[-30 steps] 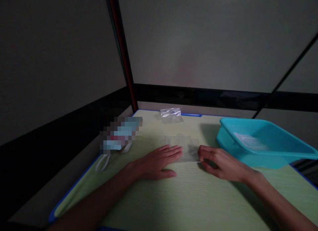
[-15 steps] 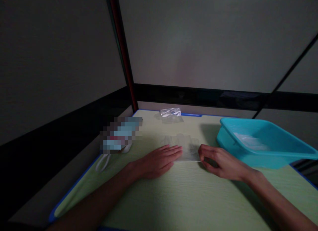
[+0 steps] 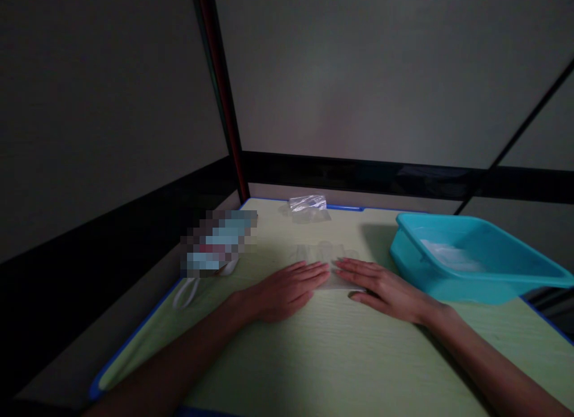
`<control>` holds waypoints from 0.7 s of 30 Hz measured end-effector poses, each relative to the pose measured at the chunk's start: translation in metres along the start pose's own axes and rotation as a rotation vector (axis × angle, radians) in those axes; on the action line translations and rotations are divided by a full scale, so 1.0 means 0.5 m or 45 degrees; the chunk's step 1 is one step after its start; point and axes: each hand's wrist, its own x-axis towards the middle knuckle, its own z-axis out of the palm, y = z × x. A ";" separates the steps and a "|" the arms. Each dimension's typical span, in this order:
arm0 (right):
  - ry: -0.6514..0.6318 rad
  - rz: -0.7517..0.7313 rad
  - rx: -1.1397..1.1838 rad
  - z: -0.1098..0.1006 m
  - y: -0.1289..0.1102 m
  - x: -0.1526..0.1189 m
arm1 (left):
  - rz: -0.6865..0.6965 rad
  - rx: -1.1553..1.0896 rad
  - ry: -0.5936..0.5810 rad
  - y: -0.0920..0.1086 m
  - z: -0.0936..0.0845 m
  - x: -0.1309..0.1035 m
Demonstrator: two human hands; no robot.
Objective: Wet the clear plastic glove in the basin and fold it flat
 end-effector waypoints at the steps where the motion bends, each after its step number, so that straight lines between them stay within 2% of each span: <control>1: -0.006 0.000 0.001 0.001 0.002 0.000 | 0.003 -0.002 0.002 0.000 0.000 -0.001; 11: -0.068 0.026 0.062 0.003 0.009 0.003 | 0.010 0.007 0.016 0.000 0.000 0.000; 21: -0.050 0.032 0.152 0.005 0.011 0.002 | -0.012 -0.090 0.050 0.003 -0.007 -0.001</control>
